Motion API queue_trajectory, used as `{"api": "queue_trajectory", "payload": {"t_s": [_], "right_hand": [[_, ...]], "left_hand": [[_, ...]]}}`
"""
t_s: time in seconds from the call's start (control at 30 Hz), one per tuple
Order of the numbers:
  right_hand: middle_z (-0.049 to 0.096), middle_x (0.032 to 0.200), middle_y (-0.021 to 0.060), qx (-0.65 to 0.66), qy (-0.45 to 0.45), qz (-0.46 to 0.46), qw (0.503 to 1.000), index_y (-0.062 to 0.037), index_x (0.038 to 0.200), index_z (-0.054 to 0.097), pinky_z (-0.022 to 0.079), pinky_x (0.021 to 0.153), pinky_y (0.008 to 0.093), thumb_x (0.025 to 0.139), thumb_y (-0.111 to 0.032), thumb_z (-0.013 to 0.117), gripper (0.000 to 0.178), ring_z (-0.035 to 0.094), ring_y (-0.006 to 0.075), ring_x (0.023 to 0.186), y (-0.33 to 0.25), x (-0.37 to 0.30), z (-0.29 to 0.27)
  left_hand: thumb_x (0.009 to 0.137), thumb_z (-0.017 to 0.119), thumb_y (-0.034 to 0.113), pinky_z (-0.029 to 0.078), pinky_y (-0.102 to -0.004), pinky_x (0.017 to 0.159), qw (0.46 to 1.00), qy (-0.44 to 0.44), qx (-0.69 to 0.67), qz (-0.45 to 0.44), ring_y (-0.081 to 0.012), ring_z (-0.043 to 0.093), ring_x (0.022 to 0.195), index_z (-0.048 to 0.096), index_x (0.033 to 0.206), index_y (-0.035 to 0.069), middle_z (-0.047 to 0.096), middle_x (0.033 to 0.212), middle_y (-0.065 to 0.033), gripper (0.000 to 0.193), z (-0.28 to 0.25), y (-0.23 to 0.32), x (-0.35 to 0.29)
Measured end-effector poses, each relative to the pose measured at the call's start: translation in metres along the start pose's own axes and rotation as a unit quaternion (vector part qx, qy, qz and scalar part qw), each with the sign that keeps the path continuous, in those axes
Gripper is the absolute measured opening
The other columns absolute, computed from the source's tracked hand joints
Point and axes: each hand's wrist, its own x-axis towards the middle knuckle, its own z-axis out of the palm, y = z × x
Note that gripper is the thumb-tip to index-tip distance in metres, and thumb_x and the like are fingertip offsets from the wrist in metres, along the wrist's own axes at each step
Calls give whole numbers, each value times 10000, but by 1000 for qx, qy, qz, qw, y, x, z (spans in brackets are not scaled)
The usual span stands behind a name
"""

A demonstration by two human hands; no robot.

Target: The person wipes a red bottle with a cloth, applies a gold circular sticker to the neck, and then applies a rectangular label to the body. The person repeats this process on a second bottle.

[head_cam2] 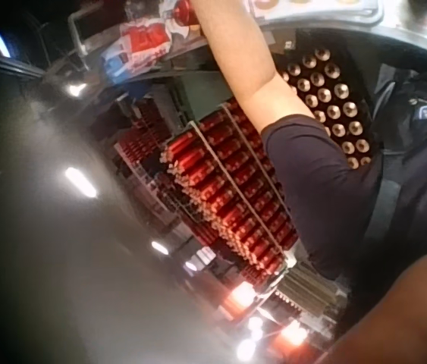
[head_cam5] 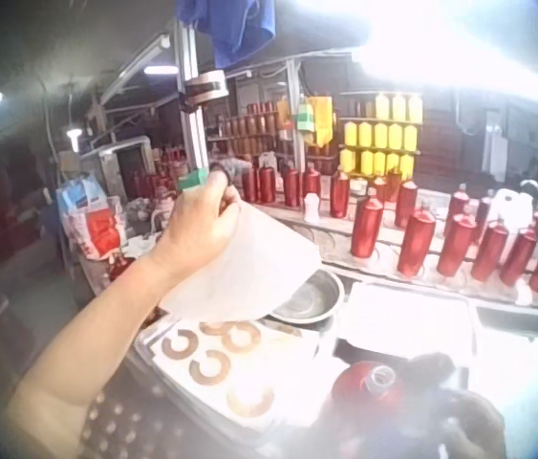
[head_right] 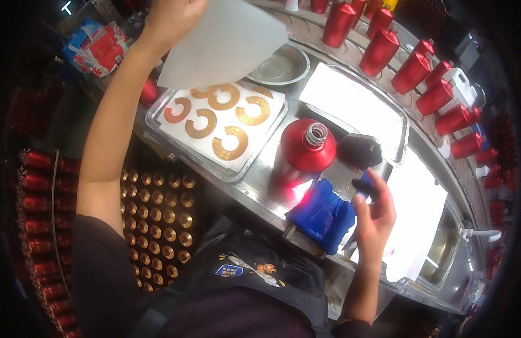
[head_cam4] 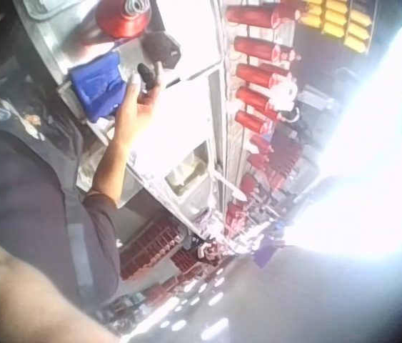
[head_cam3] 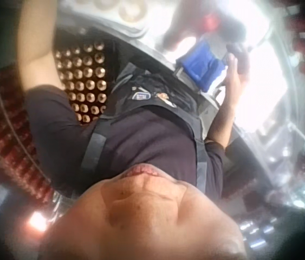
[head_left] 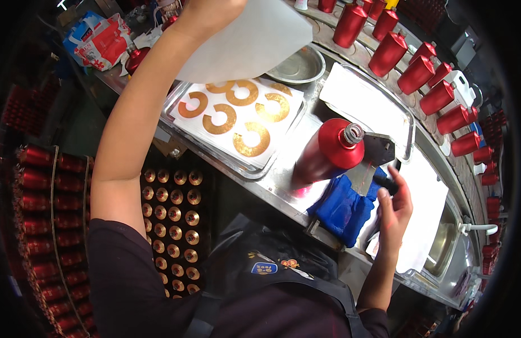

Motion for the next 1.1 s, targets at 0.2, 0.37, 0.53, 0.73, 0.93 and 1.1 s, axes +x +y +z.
{"api": "queue_trajectory", "payload": {"t_s": [0.2, 0.37, 0.53, 0.73, 0.93, 1.1], "right_hand": [[562, 1363, 233, -4, -4, -164, 986, 31, 1484, 421, 500, 995, 355, 868, -183, 758, 734, 625, 249, 1162, -63, 67, 34], [522, 1440, 273, 20, 73, -344, 936, 8, 1492, 368, 450, 1060, 409, 762, -224, 844, 902, 568, 345, 1284, -78, 120, 67], [730, 879, 147, 71, 254, -268, 927, 15, 1074, 687, 537, 729, 367, 919, -105, 664, 197, 699, 208, 807, -34, 102, 10], [646, 830, 51, 38, 482, -20, 875, -17, 1071, 645, 381, 390, 239, 904, -214, 744, 276, 517, 87, 506, 10, -72, -187], [655, 829, 50, 123, 700, 129, 692, -51, 1043, 651, 350, 390, 254, 894, -212, 747, 240, 488, 125, 457, 151, -360, -353], [689, 916, 112, 93, 758, 312, 566, -65, 1074, 665, 477, 529, 400, 869, -381, 794, 398, 591, 216, 627, 330, -448, -377]], "left_hand": [[876, 616, 9, 522, -430, 629, 985, 45, -131, 107, -358, 703, 730, 480, 910, -17, 661, 743, -197, 143, -9, 103, 52], [871, 611, 0, 521, -386, 625, 925, -63, -344, 149, -294, 678, 712, 483, 1006, -23, 647, 821, -177, 188, 17, 222, 46], [955, 699, 196, 549, -342, 824, 873, -181, -412, 188, -191, 675, 1069, 578, 1253, 78, 688, 1261, -71, 342, 32, 274, 19], [1010, 596, 188, 564, -303, 789, 931, -131, -302, 161, -148, 680, 1053, 617, 1306, 65, 651, 1338, -107, 321, 15, 205, -9], [1032, 586, 161, 503, -210, 794, 946, -87, -275, -147, -104, 668, 974, 615, 1182, -39, 678, 1298, -124, 251, -2, 42, -96], [990, 664, 223, 519, -237, 649, 902, -89, -172, -387, -134, 685, 917, 541, 1029, -9, 721, 1146, -127, 266, 25, -99, -183]]}}
